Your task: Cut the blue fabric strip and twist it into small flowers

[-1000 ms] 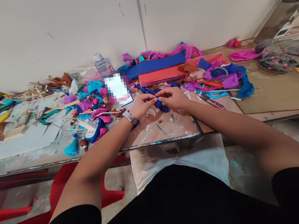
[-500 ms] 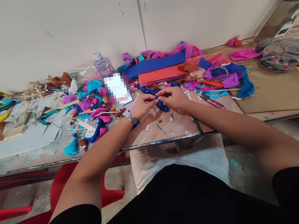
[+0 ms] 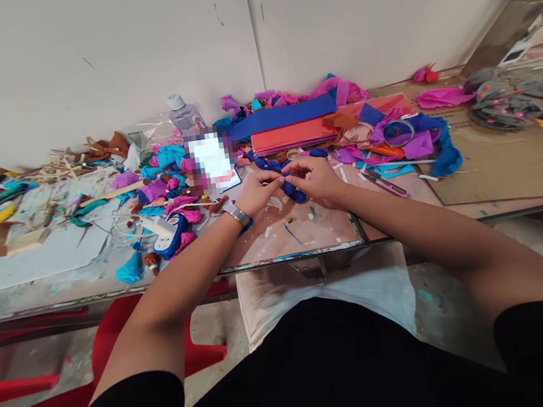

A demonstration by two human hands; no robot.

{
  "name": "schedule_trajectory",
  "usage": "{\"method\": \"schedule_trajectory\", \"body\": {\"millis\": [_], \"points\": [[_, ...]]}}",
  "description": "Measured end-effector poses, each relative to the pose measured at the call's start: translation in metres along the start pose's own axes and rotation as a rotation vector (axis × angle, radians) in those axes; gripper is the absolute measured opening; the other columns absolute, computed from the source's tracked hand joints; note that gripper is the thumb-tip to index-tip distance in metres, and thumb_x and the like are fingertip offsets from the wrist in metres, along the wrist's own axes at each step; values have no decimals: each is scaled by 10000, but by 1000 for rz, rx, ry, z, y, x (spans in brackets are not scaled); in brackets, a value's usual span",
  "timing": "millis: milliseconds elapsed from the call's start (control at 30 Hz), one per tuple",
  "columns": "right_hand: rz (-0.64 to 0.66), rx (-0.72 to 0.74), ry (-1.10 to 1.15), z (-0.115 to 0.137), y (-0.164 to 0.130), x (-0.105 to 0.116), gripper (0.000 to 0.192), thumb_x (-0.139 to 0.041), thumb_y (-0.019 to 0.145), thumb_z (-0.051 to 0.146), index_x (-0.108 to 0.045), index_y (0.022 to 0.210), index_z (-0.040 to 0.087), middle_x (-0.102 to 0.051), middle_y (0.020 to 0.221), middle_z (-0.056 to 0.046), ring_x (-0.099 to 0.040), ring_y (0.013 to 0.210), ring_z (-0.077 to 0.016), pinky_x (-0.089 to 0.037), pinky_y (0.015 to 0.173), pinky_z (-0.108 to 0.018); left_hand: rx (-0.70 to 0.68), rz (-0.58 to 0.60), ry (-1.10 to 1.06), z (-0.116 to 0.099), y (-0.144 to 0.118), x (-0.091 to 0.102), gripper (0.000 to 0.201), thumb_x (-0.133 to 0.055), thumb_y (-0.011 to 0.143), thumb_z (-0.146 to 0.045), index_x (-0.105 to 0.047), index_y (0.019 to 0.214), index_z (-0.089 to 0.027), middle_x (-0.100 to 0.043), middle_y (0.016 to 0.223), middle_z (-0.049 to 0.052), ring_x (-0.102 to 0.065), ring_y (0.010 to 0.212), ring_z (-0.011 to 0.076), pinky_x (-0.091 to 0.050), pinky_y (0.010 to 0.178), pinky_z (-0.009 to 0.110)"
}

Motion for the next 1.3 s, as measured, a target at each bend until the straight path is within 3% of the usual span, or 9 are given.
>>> {"method": "schedule_trajectory", "body": {"millis": [367, 533, 833, 1067, 1300], "points": [[35, -15, 17, -2, 1, -3, 309, -753, 909, 453, -847, 1052, 196, -772, 857, -43, -618, 717, -178, -453, 657, -310, -11, 3, 2, -9, -3, -2, 376, -789, 883, -523, -865, 928, -157, -785, 851, 63, -607, 732, 163, -472, 703, 296], [34, 1, 20, -1, 1, -3, 292, -760, 913, 439, -839, 1076, 210, -766, 876, -38, -619, 727, -180, -470, 665, -312, 25, 3, -49, -3, -2, -3, 392, -793, 877, -540, -845, 899, -152, -769, 828, 59, -619, 709, 155, -486, 689, 287], [-29, -34, 115, 2, 0, 1, 276, -713, 942, 387, -784, 1148, 218, -811, 1159, -69, -716, 942, -231, -561, 823, -373, 149, -76, -241, 10, -1, 2, 411, -889, 761, -551, -811, 888, -167, -731, 785, 25, -612, 663, 128, -507, 667, 270], [-5, -212, 311, -11, -3, -9, 279, -744, 891, 417, -759, 1082, 215, -785, 993, -33, -682, 835, -196, -577, 751, -331, 100, -63, -244, 4, 1, -1, 504, -951, 695, -596, -810, 915, -165, -784, 859, 51, -642, 725, 142, -515, 713, 286], [-65, -227, 264, -12, -1, -1, 227, -729, 847, 401, -777, 950, 205, -761, 887, -39, -645, 776, -195, -560, 691, -324, 92, -11, -209, 0, -1, -4, 446, -926, 736, -514, -840, 989, -157, -809, 899, 66, -681, 765, 162, -538, 768, 304]]}}
Point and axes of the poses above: each hand's wrist, its own y-axis towards the middle knuckle, its own x-axis out of the back of the hand, z = x × y, the point moved 9 cm from there along y, towards the middle knuckle
